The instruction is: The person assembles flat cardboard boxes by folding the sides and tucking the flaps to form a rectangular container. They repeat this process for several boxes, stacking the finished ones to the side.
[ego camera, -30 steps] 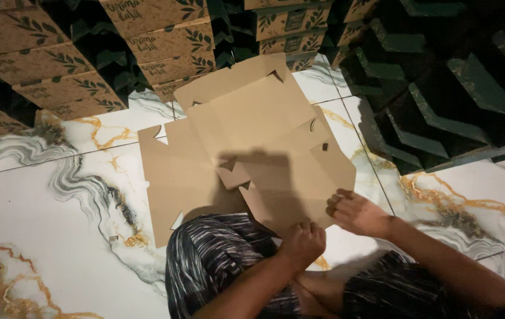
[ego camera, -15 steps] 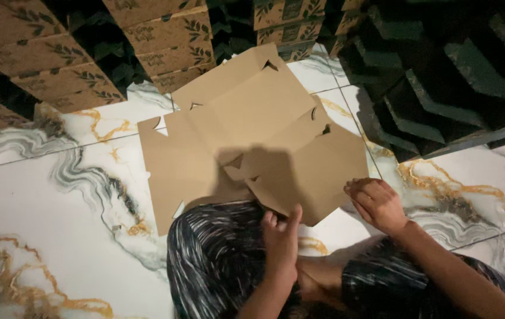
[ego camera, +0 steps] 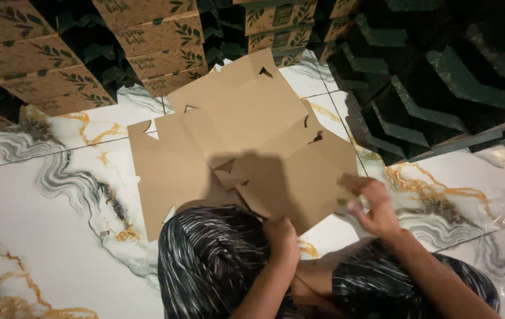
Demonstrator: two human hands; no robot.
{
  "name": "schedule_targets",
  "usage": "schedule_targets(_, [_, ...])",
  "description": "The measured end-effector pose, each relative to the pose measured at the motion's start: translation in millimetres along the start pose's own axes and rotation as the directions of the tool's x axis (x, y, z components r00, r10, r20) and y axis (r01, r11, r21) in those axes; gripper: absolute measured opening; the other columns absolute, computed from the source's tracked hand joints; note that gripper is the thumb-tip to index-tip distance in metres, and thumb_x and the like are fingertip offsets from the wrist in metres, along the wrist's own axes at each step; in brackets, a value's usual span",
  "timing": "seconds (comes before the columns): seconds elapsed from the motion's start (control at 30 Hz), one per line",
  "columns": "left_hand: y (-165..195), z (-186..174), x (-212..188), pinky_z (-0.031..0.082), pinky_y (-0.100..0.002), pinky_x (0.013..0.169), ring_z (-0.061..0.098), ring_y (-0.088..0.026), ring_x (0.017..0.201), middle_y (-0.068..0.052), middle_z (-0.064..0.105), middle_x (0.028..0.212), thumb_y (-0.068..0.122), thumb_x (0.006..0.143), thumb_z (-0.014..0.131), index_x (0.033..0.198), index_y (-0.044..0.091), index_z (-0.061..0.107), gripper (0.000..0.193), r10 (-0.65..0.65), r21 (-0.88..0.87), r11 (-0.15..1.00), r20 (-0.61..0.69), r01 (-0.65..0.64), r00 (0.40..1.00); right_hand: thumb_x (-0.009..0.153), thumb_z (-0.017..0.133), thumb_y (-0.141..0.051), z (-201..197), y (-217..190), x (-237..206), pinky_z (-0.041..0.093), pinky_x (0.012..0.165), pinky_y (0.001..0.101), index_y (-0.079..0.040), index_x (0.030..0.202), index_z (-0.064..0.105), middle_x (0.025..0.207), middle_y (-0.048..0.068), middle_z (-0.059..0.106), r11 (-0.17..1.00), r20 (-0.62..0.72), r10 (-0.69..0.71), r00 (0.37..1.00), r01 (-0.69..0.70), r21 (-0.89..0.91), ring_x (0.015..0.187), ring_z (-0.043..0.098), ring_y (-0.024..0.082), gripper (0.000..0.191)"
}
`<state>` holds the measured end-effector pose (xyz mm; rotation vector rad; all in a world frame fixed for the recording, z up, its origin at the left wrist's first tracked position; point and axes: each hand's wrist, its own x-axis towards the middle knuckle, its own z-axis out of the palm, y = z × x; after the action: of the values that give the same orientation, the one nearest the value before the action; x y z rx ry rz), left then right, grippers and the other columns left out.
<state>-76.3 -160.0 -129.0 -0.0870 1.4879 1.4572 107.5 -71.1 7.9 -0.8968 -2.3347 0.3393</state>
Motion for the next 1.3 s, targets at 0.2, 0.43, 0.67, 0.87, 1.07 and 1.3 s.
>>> schedule_targets(0.2, [-49.6, -25.4, 25.0, 0.050, -0.047, 0.080, 0.060, -0.035, 0.094, -0.025, 0.063, 0.109, 0.006, 0.085, 0.057, 0.109, -0.008, 0.054, 0.028, 0.194, 0.419, 0.886, 0.056, -0.200, 0.979, 0.089, 0.067, -0.014, 41.1, 16.0, 38.6, 0.051, 0.089, 0.0415, -0.001, 0.133, 0.060, 0.124, 0.025, 0.064, 0.586, 0.175, 0.749, 0.639, -0.762, 0.274, 0.107, 0.062, 0.037, 0.047])
schedule_targets(0.43, [-40.8, 8.4, 11.6, 0.044, -0.050, 0.099, 0.053, -0.040, 0.114, -0.028, 0.053, 0.127, 0.007, 0.086, 0.059, 0.129, -0.009, 0.043, 0.048, 0.326, 0.662, 0.660, 0.172, -0.355, 0.929, 0.091, 0.062, -0.009, 75.4, -35.0, 26.0, 0.054, 0.086, 0.0458, -0.003, 0.137, 0.058, 0.118, 0.032, 0.064, 0.974, -0.026, 0.206, 0.978, -0.202, 0.105, 0.104, 0.065, 0.045, 0.046])
schedule_targets(0.67, [-20.4, -31.5, 17.1, 0.039, -0.052, 0.117, 0.045, -0.045, 0.134, -0.031, 0.044, 0.144, 0.008, 0.088, 0.060, 0.148, -0.011, 0.031, 0.070, 0.419, 0.805, 0.366, 0.305, -0.466, 0.855, 0.095, 0.056, -0.010, 50.7, -6.8, 41.9, 0.035, 0.053, 0.0353, -0.011, 0.127, 0.068, 0.073, 0.004, 0.060, 0.341, 0.378, 0.745, 0.550, -0.800, 0.494, 0.059, 0.045, 0.018, 0.034])
schedule_targets(0.87, [32.2, -23.1, -38.3, 0.019, -0.061, 0.112, 0.016, -0.050, 0.146, -0.039, 0.017, 0.158, 0.038, 0.085, 0.067, 0.149, -0.018, 0.018, 0.098, 0.482, 0.775, -0.215, 0.614, -0.595, 0.625, 0.091, 0.057, -0.008, 41.8, -7.1, 48.8, 0.046, 0.050, 0.0266, -0.009, 0.116, 0.072, 0.065, 0.000, 0.063, 0.694, 0.178, 0.657, 0.733, -0.680, 0.235, 0.056, 0.056, 0.007, 0.030])
schedule_targets(1.07, [59.2, -17.1, -90.9, 0.033, -0.060, 0.111, 0.038, -0.045, 0.140, -0.029, 0.042, 0.149, 0.037, 0.078, 0.069, 0.144, -0.007, 0.044, 0.084, 0.397, 0.411, -0.304, 0.875, -0.859, 0.278, 0.084, 0.063, -0.007, 23.1, -10.0, 59.2, 0.044, 0.040, 0.0276, -0.007, 0.113, 0.072, 0.068, -0.002, 0.068, 0.422, 0.249, 0.804, 0.540, -0.813, 0.401, 0.050, 0.059, 0.008, 0.030])
schedule_targets(1.3, [34.6, -22.2, -49.7, 0.055, -0.045, 0.074, 0.067, -0.032, 0.091, -0.013, 0.064, 0.098, 0.013, 0.084, 0.067, 0.094, 0.007, 0.063, 0.012, 0.251, 0.182, -0.497, 0.966, -0.848, 0.060, 0.089, 0.065, -0.011, 27.8, 15.5, 45.8, 0.036, 0.047, 0.0378, 0.001, 0.123, 0.062, 0.070, 0.012, 0.060, 0.481, 0.191, 0.819, 0.541, -0.829, 0.285, 0.053, 0.050, 0.021, 0.037])
